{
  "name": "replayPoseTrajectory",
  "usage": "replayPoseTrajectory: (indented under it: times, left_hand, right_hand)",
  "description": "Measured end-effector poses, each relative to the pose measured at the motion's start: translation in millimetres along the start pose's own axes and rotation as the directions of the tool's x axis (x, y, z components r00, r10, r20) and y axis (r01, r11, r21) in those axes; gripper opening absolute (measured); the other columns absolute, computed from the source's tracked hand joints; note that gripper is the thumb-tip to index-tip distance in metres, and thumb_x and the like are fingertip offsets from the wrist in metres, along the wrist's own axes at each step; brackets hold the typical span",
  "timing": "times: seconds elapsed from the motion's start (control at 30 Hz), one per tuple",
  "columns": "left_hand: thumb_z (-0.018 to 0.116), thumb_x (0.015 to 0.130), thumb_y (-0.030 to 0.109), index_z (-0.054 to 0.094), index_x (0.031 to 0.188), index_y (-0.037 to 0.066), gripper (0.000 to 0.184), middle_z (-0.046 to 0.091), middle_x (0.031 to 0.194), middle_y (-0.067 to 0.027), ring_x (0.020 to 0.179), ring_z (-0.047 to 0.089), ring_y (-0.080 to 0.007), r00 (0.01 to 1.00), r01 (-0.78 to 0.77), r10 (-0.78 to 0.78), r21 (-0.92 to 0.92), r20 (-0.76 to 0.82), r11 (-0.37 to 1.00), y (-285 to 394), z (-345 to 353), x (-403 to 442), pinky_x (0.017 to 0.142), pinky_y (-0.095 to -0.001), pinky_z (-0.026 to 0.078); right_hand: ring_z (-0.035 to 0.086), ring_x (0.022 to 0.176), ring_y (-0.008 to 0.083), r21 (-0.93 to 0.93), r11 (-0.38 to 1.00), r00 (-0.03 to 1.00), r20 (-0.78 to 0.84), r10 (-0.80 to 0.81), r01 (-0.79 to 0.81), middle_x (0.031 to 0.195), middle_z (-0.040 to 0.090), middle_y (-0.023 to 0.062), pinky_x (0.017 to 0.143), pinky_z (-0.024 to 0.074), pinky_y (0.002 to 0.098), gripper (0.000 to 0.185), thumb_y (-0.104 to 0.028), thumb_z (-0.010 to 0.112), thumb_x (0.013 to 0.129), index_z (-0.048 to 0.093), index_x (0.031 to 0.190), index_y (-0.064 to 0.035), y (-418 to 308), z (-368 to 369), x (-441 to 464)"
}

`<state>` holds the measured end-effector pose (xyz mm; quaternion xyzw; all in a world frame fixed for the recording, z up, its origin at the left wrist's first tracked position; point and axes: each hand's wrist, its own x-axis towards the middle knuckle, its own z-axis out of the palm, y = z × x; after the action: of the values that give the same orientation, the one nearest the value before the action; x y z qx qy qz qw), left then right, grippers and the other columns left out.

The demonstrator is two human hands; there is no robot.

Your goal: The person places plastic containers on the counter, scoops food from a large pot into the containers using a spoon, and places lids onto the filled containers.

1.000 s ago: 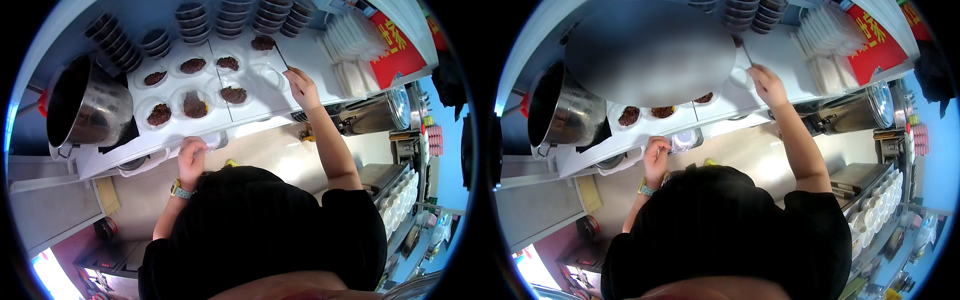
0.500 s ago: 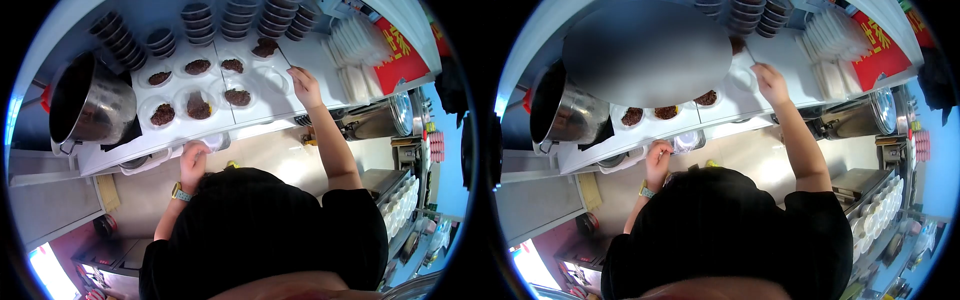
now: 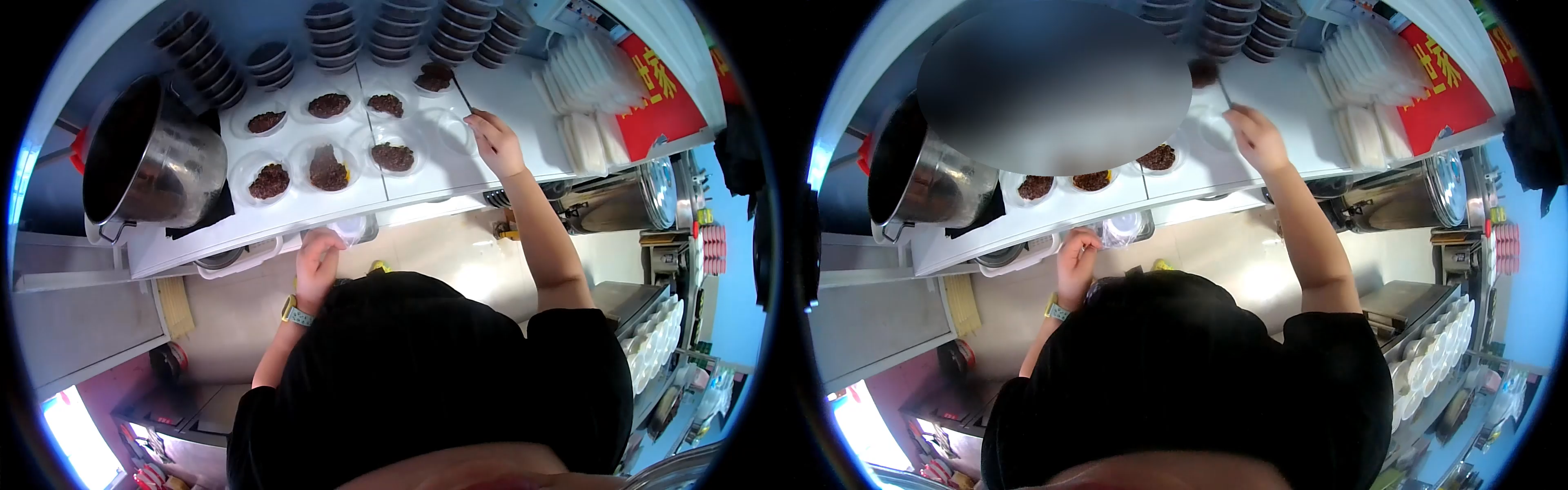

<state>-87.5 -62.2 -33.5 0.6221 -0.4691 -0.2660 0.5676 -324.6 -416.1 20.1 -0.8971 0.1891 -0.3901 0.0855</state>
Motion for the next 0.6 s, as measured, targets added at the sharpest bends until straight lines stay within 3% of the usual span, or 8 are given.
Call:
replayPoseTrajectory:
  times: [0.07, 0.13, 0.2, 0.47, 0.53, 0.6]
  left_hand:
    - [0.05, 0.083, -0.012, 0.059, 0.087, 0.0, 0.015, 0.057, 0.095, -0.008, 0.089, 0.053, -0.017, 1.0, -0.018, 0.018, -0.006, 0.006, 1.0, 0.2, -0.7, 3.6, 0.081, -0.0261, 0.042]
    - [0.054, 0.079, -0.009, 0.063, 0.085, 0.003, 0.016, 0.062, 0.091, -0.0105, 0.09, 0.059, -0.0274, 1.0, 0.011, -0.011, -0.004, -0.021, 1.0, 2.0, -0.5, 1.7, 0.083, -0.0351, 0.047]
    - [0.054, 0.079, -0.009, 0.063, 0.085, 0.003, 0.016, 0.063, 0.091, -0.0105, 0.09, 0.059, -0.0274, 0.999, 0.02, -0.02, -0.004, -0.031, 1.0, -0.2, 0.3, 0.0, 0.083, -0.0352, 0.047]
    - [0.053, 0.079, -0.009, 0.064, 0.086, 0.003, 0.017, 0.063, 0.091, -0.0108, 0.09, 0.06, -0.0266, 0.999, 0.022, -0.023, -0.016, -0.036, 1.0, 5.8, -5.0, -0.3, 0.083, -0.0335, 0.048]
    - [0.048, 0.082, -0.012, 0.059, 0.087, 0.0, 0.017, 0.056, 0.094, -0.007, 0.088, 0.053, -0.0166, 1.0, 0.017, -0.017, -0.022, -0.004, 1.0, 8.3, -4.0, -0.1, 0.081, -0.0257, 0.042]
    - [0.048, 0.082, -0.012, 0.059, 0.087, 0.0, 0.017, 0.056, 0.094, -0.007, 0.088, 0.053, -0.0166, 1.0, -0.001, 0.0, -0.026, -0.011, 1.0, 3.9, -4.0, 1.6, 0.081, -0.0257, 0.042]
  right_hand:
    - [0.069, 0.091, 0.0319, -0.01, 1.0, 1.0, -0.011, 0.004, -0.004, 0.108, 0.069, 0.0173, 0.077, 0.0559, 0.0332, 0.018, 0.003, 0.065, 0.088, 0.069, 0.104, -0.0046, -5.5, -4.4, 0.3]
    - [0.069, 0.092, 0.0319, -0.013, 1.0, 1.0, -0.011, 0.005, -0.005, 0.108, 0.069, 0.0172, 0.077, 0.0559, 0.0333, 0.019, 0.003, 0.064, 0.088, 0.069, 0.105, -0.0049, -6.8, -4.4, 3.8]
    - [0.067, 0.089, 0.0356, 0.011, 1.0, 1.0, -0.03, 0.006, -0.006, 0.108, 0.068, 0.0175, 0.076, 0.0546, 0.0359, 0.023, 0.003, 0.064, 0.085, 0.069, 0.104, -0.0087, -3.8, -1.9, -0.9]
    - [0.068, 0.088, 0.0354, -0.001, 1.0, 0.993, -0.112, 0.021, -0.022, 0.108, 0.068, 0.0182, 0.073, 0.0556, 0.0355, 0.023, 0.004, 0.063, 0.085, 0.069, 0.103, -0.009, -6.7, -0.5, -4.4]
    - [0.068, 0.088, 0.0357, 0.001, 1.0, 0.995, -0.099, 0.02, -0.02, 0.107, 0.068, 0.0186, 0.072, 0.0556, 0.0357, 0.023, 0.005, 0.063, 0.085, 0.069, 0.103, -0.0092, -5.4, -2.4, -2.1]
    - [0.07, 0.089, 0.0324, 0.014, 0.998, 0.984, -0.166, 0.057, -0.055, 0.107, 0.07, 0.0163, 0.074, 0.057, 0.0343, 0.018, 0.002, 0.062, 0.089, 0.068, 0.104, -0.0066, -4.3, -2.1, -2.3]
